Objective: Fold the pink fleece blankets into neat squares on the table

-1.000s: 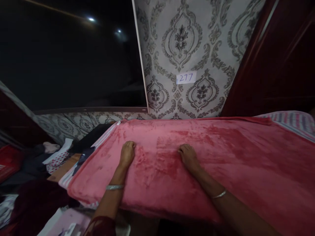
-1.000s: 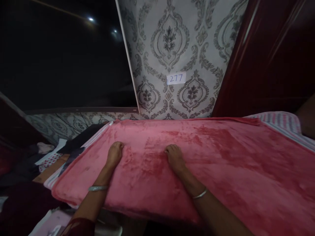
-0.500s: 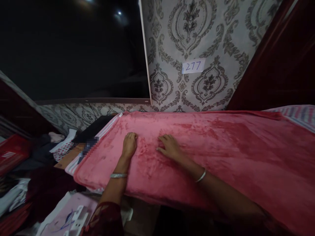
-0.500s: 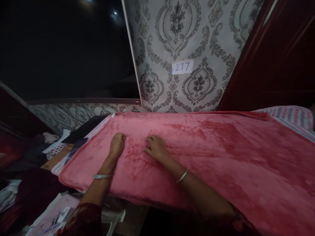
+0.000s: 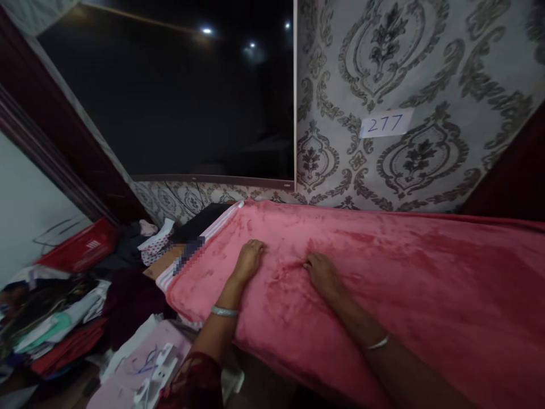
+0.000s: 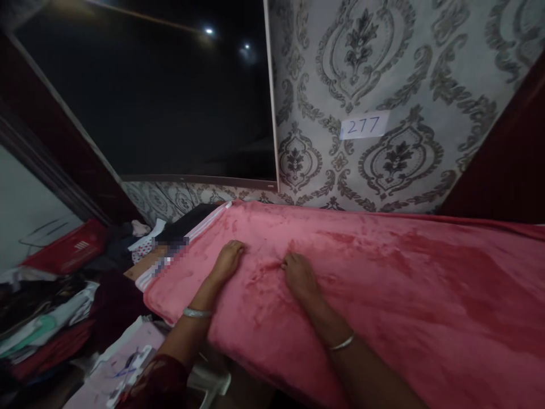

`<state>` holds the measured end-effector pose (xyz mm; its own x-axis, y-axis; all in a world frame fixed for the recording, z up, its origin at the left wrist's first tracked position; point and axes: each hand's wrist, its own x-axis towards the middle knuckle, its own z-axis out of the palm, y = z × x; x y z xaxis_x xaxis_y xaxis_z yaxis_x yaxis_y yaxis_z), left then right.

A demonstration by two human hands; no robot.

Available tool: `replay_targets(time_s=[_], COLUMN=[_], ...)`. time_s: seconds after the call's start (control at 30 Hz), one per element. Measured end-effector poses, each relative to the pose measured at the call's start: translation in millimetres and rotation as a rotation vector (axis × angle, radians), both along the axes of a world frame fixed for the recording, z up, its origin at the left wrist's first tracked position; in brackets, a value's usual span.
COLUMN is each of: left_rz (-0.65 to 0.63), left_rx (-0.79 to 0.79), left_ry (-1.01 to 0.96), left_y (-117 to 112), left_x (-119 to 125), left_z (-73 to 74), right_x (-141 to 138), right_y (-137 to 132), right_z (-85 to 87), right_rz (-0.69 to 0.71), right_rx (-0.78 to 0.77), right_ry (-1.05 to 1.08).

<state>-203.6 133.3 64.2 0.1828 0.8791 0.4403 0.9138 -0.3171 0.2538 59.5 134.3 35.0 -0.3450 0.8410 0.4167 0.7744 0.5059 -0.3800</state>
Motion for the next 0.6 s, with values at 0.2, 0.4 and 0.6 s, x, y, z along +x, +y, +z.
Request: replay_targets(time_s=[0.2,0.4,0.6], left_rz=[0.034,0.029,0.134], left_rx=[-0.042,-0.078,-0.024], left_ry=[-0.014,-0.009,-0.061], left_y=[-8.8,3.4,5.0], left_x=[-71.5,-94.2,-92.6], left_z=[8.5,7.6,10.4], right_x=[0.4,2.5,0.6], right_y=[3.6,4.7,3.2], right_z=[-3.7,-0.5,0.3], right_rz=[0.015,0.045,0.016], right_rx=[0.003,-0.028,-0.04], right_ry=[-0.025,-0.026,0.004])
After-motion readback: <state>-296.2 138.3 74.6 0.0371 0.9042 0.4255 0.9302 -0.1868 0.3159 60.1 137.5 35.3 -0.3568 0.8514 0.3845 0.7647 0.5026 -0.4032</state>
